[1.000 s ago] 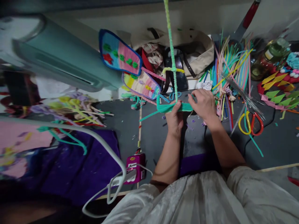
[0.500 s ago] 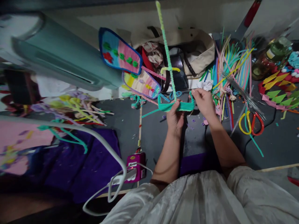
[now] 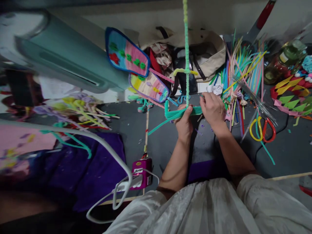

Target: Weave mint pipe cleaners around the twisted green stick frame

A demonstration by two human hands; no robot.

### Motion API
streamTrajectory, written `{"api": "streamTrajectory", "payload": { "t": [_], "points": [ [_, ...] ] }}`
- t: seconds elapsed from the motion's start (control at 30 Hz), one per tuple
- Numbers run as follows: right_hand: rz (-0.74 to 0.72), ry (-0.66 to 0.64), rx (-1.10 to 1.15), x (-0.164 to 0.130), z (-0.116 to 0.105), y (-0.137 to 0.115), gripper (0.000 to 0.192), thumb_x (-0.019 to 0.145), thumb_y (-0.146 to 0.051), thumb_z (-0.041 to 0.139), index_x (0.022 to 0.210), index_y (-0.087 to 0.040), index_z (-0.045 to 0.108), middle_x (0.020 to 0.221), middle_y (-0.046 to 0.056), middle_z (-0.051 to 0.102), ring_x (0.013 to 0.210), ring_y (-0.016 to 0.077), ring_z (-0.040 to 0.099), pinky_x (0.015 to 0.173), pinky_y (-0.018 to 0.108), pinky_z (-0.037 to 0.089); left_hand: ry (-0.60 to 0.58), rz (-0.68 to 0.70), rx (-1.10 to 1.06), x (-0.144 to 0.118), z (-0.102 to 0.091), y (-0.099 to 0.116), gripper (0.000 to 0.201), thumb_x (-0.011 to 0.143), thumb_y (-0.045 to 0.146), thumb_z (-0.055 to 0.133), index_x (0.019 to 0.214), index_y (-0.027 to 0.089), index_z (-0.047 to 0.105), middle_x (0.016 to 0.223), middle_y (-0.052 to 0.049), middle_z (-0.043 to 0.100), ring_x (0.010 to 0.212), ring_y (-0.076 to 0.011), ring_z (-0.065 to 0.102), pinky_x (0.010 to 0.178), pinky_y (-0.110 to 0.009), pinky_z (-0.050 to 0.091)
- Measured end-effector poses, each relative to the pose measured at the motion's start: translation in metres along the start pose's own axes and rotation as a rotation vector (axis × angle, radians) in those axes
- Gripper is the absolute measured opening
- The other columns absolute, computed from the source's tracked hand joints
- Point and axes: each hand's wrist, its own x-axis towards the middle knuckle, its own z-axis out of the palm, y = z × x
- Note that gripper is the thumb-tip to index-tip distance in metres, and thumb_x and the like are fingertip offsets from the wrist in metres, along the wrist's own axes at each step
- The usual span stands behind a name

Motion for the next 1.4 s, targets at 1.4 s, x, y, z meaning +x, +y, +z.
{"api": "streamTrajectory", "payload": {
  "t": [1.4],
  "points": [
    [0.281, -0.120, 0.471, 0.012, -0.015, -0.003, 0.013, 0.085, -0.032, 0.065, 0.075, -0.023, 0.065, 0.072, 0.000, 0.069, 0.069, 0.0160, 0.062, 0.070, 0.030, 0.048, 0.056, -0.099, -0.049, 0.005, -0.001, 0.009, 0.030, 0.060, 0.040, 0.093, 0.076, 0.021, 0.077, 0.084, -0.001, 0.072, 0.083, -0.0157, 0.069, 0.080, -0.027, 0.056]
  ]
}}
